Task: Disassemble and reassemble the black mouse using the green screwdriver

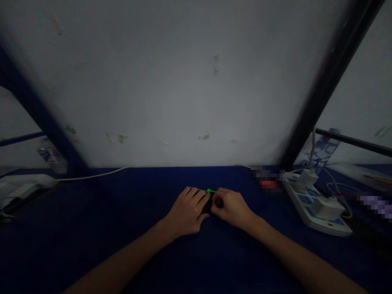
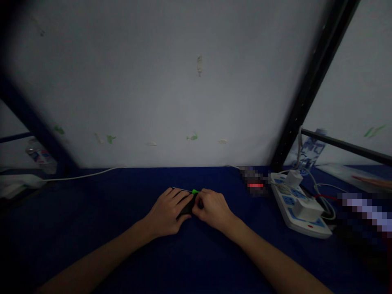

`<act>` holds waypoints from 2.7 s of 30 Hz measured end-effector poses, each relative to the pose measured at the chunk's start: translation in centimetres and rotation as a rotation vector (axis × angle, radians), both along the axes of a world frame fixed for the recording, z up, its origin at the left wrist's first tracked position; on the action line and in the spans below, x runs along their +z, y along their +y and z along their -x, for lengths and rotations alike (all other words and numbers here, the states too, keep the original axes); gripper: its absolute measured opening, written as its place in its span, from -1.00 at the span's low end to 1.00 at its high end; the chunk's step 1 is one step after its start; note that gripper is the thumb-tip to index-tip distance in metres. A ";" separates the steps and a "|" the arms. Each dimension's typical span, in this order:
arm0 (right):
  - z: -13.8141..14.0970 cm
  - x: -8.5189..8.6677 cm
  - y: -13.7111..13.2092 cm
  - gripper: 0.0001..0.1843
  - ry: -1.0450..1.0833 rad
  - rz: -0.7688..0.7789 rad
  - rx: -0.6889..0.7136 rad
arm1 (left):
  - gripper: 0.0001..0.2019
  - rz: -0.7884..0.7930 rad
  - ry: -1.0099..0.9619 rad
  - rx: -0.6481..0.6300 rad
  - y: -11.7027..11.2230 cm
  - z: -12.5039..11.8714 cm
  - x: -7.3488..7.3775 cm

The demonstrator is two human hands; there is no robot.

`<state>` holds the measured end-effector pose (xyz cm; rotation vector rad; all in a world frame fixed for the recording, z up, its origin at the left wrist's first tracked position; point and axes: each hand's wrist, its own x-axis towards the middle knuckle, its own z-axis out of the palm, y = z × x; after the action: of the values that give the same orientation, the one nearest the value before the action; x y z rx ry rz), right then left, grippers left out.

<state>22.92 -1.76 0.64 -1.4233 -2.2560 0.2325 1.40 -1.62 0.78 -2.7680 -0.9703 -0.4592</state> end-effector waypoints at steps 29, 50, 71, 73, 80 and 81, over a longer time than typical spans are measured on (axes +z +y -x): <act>-3.1 0.6 1.8 -0.96 -0.060 0.006 0.057 | -0.44 0.186 -0.120 -0.045 2.4 1.6 -0.1; -5.3 -0.3 4.5 -0.94 -0.232 -0.091 -0.044 | -0.46 0.159 -0.175 0.073 4.5 2.8 -1.4; -5.3 -0.4 4.1 -0.89 -0.047 -0.057 0.100 | -0.46 0.197 -0.205 0.128 4.7 3.4 -1.1; -5.3 -0.4 4.0 -0.86 -0.021 -0.061 0.105 | -0.44 0.224 -0.205 0.090 4.3 3.3 -0.8; -3.8 -0.5 2.4 -0.63 0.088 -0.060 0.277 | -0.34 0.333 -0.231 -0.008 2.4 2.3 -0.1; -3.5 -0.5 2.1 -0.60 0.131 -0.060 0.328 | -0.32 0.347 -0.248 -0.003 2.3 2.2 -0.2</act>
<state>26.42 0.37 0.14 -0.9720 -2.3550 0.3486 -0.82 0.70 0.60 -3.0714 -1.2031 -0.7103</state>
